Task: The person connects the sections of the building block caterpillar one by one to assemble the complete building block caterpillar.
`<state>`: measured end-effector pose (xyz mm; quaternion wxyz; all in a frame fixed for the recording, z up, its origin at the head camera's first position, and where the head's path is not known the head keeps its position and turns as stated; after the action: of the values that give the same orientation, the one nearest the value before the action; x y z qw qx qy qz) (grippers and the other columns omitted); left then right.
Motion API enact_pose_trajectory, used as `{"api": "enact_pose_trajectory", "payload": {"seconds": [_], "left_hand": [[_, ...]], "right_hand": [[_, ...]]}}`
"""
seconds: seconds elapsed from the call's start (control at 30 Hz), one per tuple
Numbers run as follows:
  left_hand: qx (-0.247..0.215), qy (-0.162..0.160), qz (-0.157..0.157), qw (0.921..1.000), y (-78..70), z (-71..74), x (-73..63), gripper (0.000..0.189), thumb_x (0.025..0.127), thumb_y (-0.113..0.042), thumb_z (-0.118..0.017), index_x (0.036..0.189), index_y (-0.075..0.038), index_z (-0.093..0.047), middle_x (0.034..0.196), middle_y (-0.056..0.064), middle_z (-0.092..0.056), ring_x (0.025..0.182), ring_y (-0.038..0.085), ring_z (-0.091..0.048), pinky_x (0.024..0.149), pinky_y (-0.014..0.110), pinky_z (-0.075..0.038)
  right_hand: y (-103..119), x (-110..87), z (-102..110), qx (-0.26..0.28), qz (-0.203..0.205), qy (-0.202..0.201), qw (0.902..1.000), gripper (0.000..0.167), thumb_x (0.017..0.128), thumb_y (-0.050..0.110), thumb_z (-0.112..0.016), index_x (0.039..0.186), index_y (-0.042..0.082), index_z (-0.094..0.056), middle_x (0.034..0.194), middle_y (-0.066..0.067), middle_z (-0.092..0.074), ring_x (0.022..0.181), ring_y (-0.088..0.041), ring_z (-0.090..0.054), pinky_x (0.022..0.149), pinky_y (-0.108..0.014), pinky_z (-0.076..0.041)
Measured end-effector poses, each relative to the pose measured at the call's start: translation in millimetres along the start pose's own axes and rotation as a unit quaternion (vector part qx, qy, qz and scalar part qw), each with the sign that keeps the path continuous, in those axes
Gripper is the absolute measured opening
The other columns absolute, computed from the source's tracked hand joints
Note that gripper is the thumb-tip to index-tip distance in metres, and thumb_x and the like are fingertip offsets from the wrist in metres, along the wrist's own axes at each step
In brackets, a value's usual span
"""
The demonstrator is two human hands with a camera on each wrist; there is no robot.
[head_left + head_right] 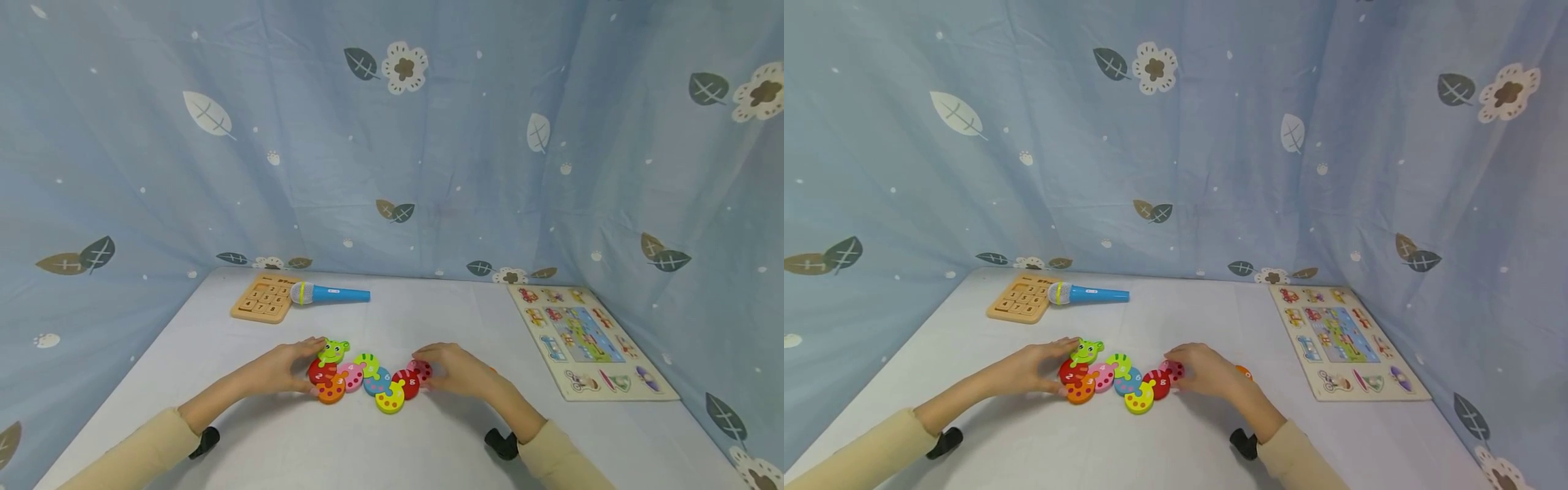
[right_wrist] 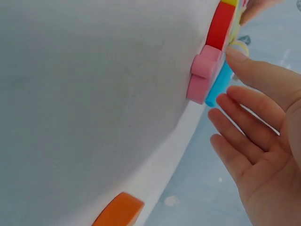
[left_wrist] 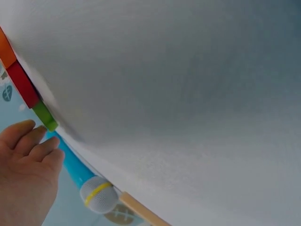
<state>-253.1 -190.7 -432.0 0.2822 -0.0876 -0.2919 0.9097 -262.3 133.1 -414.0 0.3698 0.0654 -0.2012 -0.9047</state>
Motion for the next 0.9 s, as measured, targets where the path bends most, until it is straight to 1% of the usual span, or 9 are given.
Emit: {"api": "enact_pose_trajectory", "payload": {"seconds": [0.23, 0.4, 0.47, 0.6, 0.77, 0.9], "left_hand": [[0.006, -0.002, -0.007, 1.0000, -2.7, 0.4, -0.5, 0.089, 0.074, -0.046, -0.080, 0.141, 0.001, -0.046, 0.150, 0.019, -0.035, 0.139, 0.039, -0.029, 0.111, 0.054, -0.027], [0.008, -0.001, -0.011, 0.9999, -6.7, -1.5, 0.9, 0.092, 0.073, -0.046, -0.080, 0.142, 0.002, -0.044, 0.150, 0.020, -0.034, 0.139, 0.039, -0.028, 0.111, 0.055, -0.026], [0.010, 0.000, -0.008, 0.9999, -7.5, -2.5, 1.9, 0.093, 0.072, -0.047, -0.080, 0.142, 0.002, -0.043, 0.151, 0.020, -0.034, 0.140, 0.039, -0.028, 0.111, 0.054, -0.026], [0.011, -0.001, -0.008, 0.9999, -9.4, -3.8, 2.8, 0.095, 0.072, -0.047, -0.081, 0.143, 0.002, -0.043, 0.150, 0.021, -0.034, 0.139, 0.039, -0.028, 0.111, 0.055, -0.027], [0.007, -0.003, -0.003, 1.0000, -10.2, -4.3, 3.2, 0.095, 0.071, -0.045, -0.082, 0.143, 0.002, -0.042, 0.150, 0.021, -0.034, 0.139, 0.039, -0.028, 0.110, 0.055, -0.027], [0.010, -0.004, -0.002, 0.9999, -10.2, -4.4, 3.5, 0.095, 0.071, -0.045, -0.082, 0.143, 0.002, -0.042, 0.150, 0.022, -0.034, 0.139, 0.040, -0.028, 0.110, 0.055, -0.027]], "right_hand": [[0, -19.3, 6, 0.006, 0.012, -0.024, 0.9996, 0.042, 0.085, 0.015, -0.074, 0.124, 0.003, -0.065, 0.125, -0.009, -0.063, 0.117, -0.027, -0.057, 0.097, -0.045, -0.049], [-6, -32.4, 6, 0.007, 0.000, -0.026, 0.9996, 0.046, 0.084, 0.016, -0.076, 0.127, 0.004, -0.063, 0.127, -0.009, -0.062, 0.119, -0.027, -0.056, 0.097, -0.045, -0.048], [-8, -36.9, 5, 0.012, -0.005, -0.027, 0.9995, 0.048, 0.083, 0.015, -0.076, 0.128, 0.004, -0.062, 0.128, -0.009, -0.062, 0.120, -0.027, -0.055, 0.097, -0.046, -0.048], [-11, -45.4, 6, 0.019, -0.006, -0.036, 0.9992, 0.050, 0.083, 0.015, -0.076, 0.129, 0.004, -0.061, 0.129, -0.010, -0.061, 0.120, -0.028, -0.055, 0.098, -0.047, -0.047], [-13, -55.5, 9, 0.026, -0.008, -0.049, 0.9984, 0.050, 0.083, 0.015, -0.076, 0.129, 0.001, -0.060, 0.128, -0.011, -0.061, 0.119, -0.029, -0.056, 0.093, -0.044, -0.051], [-17, -62.9, 10, 0.033, -0.021, -0.053, 0.9978, 0.051, 0.083, 0.016, -0.076, 0.129, 0.001, -0.060, 0.129, -0.011, -0.061, 0.119, -0.029, -0.056, 0.094, -0.046, -0.050]]}}
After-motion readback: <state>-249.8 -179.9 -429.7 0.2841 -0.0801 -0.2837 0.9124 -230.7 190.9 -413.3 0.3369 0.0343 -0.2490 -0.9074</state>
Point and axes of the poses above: each hand's wrist, its own x-axis towards the middle knuckle, its own z-axis out of the back of the hand, y = z × x, the point moved 4 cm from there along x, towards the middle knuckle
